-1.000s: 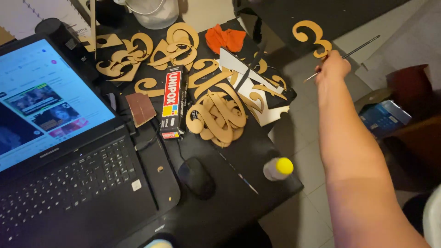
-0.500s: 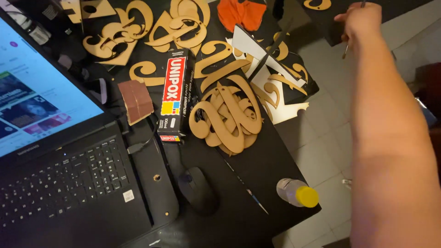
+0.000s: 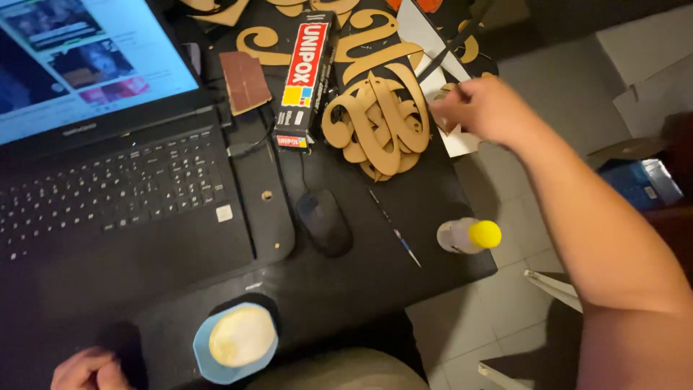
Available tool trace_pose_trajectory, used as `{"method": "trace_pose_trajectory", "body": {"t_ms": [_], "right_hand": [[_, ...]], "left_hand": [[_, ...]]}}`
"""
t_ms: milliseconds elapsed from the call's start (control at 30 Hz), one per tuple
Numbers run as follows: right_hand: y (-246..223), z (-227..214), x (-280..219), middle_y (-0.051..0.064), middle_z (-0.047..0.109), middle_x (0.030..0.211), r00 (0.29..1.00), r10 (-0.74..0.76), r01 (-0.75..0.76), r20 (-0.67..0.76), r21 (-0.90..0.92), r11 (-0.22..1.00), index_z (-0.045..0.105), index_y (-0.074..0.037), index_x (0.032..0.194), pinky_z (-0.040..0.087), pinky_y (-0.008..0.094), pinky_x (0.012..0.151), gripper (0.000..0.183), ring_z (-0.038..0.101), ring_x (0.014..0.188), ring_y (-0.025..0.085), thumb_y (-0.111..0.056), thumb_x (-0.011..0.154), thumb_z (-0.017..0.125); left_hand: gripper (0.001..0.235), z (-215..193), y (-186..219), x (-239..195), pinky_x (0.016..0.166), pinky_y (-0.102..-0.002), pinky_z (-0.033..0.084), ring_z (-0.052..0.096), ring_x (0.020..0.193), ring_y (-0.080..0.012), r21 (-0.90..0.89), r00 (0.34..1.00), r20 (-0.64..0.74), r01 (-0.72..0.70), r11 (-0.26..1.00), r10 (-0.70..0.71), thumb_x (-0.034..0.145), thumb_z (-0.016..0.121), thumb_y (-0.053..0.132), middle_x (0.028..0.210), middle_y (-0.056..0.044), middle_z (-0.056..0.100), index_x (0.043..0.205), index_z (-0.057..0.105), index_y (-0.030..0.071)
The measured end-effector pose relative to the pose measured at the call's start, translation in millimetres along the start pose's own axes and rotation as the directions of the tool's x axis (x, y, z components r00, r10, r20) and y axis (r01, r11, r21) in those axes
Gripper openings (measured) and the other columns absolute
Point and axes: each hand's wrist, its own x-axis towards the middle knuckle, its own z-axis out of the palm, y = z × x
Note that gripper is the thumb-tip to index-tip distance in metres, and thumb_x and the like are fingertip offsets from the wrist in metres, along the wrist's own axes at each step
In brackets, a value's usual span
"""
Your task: Applying a liquid coating to laser-cut wooden letters using a brush at a workspace
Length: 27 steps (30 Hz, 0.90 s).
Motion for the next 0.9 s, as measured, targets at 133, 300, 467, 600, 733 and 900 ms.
{"method": "trace_pose_trajectory", "body": {"t_ms": [133,300,467,600,733,900], "right_hand": [[-36,13,-20,0.001,0.060,0.068,0.981,0.172,-0.177,0.094,0.043,0.983,0.040,-0.017,0.066,0.026,0.029,0.047,0.046,0.035,0.052,0.014,-0.039,0.091,0.072],[-28,17,-19,0.000,0.062,0.069,0.967,0.216,-0.234,0.133,0.134,0.963,0.058,-0.013,0.071,0.019,0.029,0.036,0.032,0.035,0.043,0.013,-0.033,0.094,0.068],[-22,16,-22,0.000,0.067,0.074,0.959,0.257,-0.279,0.122,0.227,0.933,0.060,-0.013,0.072,0.013,0.024,0.032,0.028,0.039,0.042,0.011,-0.033,0.091,0.068],[-10,22,-17,-0.001,0.068,0.074,0.968,0.249,-0.245,0.043,0.403,0.882,0.058,-0.017,0.083,0.019,0.025,0.031,0.019,0.037,0.039,0.009,-0.028,0.090,0.071],[25,26,12,0.006,0.064,0.067,0.978,0.205,-0.179,0.027,0.600,0.779,0.057,-0.016,0.086,0.024,0.025,0.030,0.022,0.036,0.035,0.010,-0.024,0.089,0.077],[24,2,1,0.001,0.058,0.067,0.985,0.171,-0.119,-0.017,0.650,0.751,0.059,-0.017,0.087,0.032,0.021,0.035,0.016,0.036,0.041,0.005,-0.019,0.094,0.073]], "left_hand": [[0.006,-21,72,11,0.101,-0.041,0.049,0.065,0.105,-0.0321,0.165,0.992,0.066,0.099,0.981,-0.111,0.103,0.068,0.003,0.105,-0.016,0.068,0.099,0.070,0.000],[0.007,-30,71,21,0.094,-0.036,0.050,0.067,0.098,-0.0264,0.202,0.979,0.206,-0.053,0.978,0.010,0.102,0.064,0.004,0.102,-0.010,0.072,0.100,0.071,0.003],[0.010,-29,80,30,0.086,-0.037,0.050,0.067,0.088,-0.0273,0.138,0.966,0.239,-0.134,0.981,0.098,0.101,0.063,0.009,0.095,-0.010,0.071,0.098,0.071,0.004],[0.011,-29,90,34,0.082,-0.034,0.050,0.068,0.086,-0.0227,0.203,0.967,0.248,-0.115,0.972,0.063,0.100,0.064,0.011,0.094,-0.004,0.073,0.096,0.074,0.010],[0.009,-28,92,37,0.082,-0.034,0.050,0.068,0.085,-0.0233,0.137,0.965,0.234,-0.155,0.978,0.120,0.098,0.065,0.010,0.093,-0.005,0.073,0.095,0.074,0.008],[0.013,-29,93,39,0.081,-0.033,0.050,0.068,0.083,-0.0218,0.104,0.961,0.224,-0.189,0.976,0.162,0.099,0.062,0.009,0.090,-0.003,0.073,0.092,0.073,0.008]]}}
